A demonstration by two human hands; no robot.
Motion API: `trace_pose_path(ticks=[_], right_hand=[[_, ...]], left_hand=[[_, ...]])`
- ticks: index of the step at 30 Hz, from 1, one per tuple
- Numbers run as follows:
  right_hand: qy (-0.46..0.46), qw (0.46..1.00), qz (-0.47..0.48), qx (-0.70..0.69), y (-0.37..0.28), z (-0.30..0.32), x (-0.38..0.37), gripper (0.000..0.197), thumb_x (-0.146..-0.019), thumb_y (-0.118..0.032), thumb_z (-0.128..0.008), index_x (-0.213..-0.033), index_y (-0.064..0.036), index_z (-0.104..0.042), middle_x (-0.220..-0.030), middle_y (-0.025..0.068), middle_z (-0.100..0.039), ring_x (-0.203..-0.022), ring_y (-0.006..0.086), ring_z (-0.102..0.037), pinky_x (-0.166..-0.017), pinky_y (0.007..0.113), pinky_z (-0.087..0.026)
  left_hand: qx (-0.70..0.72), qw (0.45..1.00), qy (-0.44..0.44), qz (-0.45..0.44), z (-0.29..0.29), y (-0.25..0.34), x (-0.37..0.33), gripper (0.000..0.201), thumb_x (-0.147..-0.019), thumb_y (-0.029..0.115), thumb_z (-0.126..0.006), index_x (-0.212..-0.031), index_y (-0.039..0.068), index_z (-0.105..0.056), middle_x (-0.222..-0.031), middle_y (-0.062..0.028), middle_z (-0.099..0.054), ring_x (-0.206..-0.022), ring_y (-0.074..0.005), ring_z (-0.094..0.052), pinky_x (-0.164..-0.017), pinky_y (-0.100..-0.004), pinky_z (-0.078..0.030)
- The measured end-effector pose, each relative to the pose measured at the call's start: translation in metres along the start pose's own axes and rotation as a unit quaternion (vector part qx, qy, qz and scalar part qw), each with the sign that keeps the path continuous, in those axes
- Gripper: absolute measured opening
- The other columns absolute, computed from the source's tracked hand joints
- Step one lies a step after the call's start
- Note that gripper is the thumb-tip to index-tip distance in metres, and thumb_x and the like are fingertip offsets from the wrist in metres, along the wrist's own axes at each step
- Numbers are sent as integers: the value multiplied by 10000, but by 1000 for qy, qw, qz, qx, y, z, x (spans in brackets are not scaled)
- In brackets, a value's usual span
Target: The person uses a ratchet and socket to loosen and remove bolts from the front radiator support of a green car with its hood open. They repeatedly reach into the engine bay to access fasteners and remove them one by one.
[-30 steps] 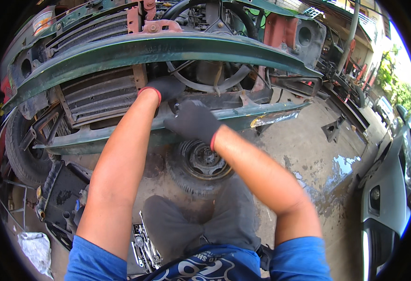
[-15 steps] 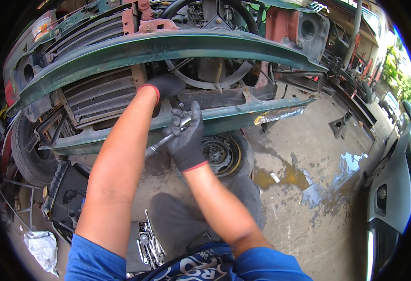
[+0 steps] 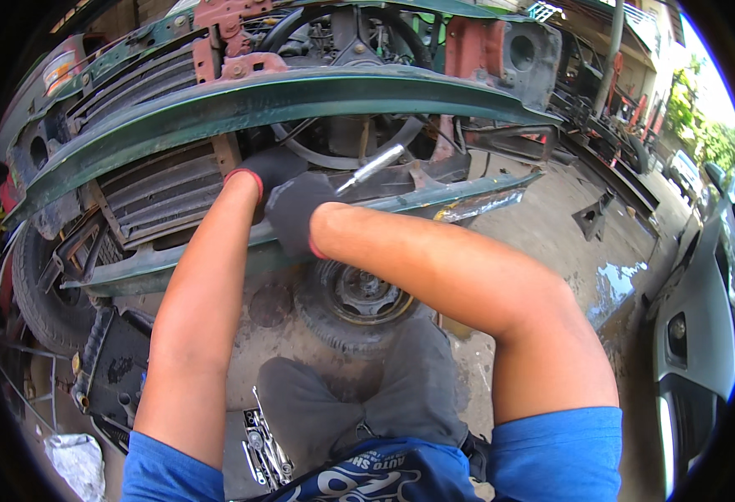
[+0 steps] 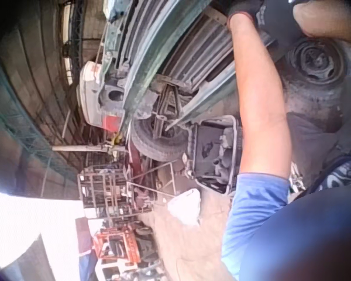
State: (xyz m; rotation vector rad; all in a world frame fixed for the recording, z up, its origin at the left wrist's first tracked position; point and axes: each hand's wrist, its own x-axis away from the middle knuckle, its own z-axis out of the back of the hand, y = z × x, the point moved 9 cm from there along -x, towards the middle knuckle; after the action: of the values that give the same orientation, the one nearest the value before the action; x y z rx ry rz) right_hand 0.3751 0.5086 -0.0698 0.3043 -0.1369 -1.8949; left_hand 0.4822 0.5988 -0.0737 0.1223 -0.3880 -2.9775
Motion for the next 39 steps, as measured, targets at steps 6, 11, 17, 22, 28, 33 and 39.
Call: trace_pose_path(ticks=[6,11,17,22,28,33,39], right_hand=[[231,893,-143,-359,29,-13,24,511,-840,-504,-689,-828,6,-709,-755,174,-697,-698,304,-692,-670,430,-537],[253,-23,-162,-954,-17,-106,7,513,-945,-579,-617,-1015,-72,-580,-627,9,-508,-510,127,-457,-542,332,-407],[235,282,-174,-914,-3,-92,11,423,-953,-477,-644,-997,-60,-587,-636,25,-507,-524,146,-486,-555,331,-441],[294,948,24,-120,-10,6,28,301,-831,-303,-649,-872,-5,-672,-687,180,-646,-598,320,-653,-563,449,-509],[114,983,140,-17,-4,0,14,359,-800,-389,-729,-948,-64,-700,-840,201,-704,-758,395,-677,-664,475,-525],[230,919,-8,-318,27,-31,38,515,-902,-329,-667,-1308,-21,-591,-1247,188,-661,-1159,287,-636,-990,393,-479],[491,735,-101,-457,76,-118,46,571,-1038,-280,-504,-1511,11,-374,-1510,200,-455,-1383,285,-452,-1160,414,-353]], left_hand=[[40,999,14,2,2,0,2,410,-912,252,-482,-1191,56,-710,-1268,-224,-666,-1149,-356,-648,-986,-402,-478],[41,999,16,8,1,-4,2,439,-928,292,-468,-1218,54,-697,-1292,-209,-660,-1182,-342,-637,-1004,-390,-470],[63,997,-5,33,-2,-8,3,453,-937,330,-486,-1242,61,-685,-1303,-212,-658,-1176,-349,-635,-1014,-394,-462],[-4,989,144,-24,17,10,-1,424,-901,309,-570,-1248,112,-712,-1356,-171,-642,-1245,-293,-616,-1058,-396,-461],[-1,997,72,-25,-33,49,-51,393,-897,283,-601,-1236,127,-724,-1351,-145,-650,-1229,-286,-627,-1045,-407,-475],[-19,997,75,-26,-45,49,-88,370,-893,262,-627,-1225,139,-733,-1347,-123,-657,-1215,-279,-636,-1033,-417,-486],[-19,997,70,-9,-53,45,-129,346,-888,236,-658,-1213,154,-744,-1342,-97,-666,-1198,-272,-646,-1019,-428,-499]])
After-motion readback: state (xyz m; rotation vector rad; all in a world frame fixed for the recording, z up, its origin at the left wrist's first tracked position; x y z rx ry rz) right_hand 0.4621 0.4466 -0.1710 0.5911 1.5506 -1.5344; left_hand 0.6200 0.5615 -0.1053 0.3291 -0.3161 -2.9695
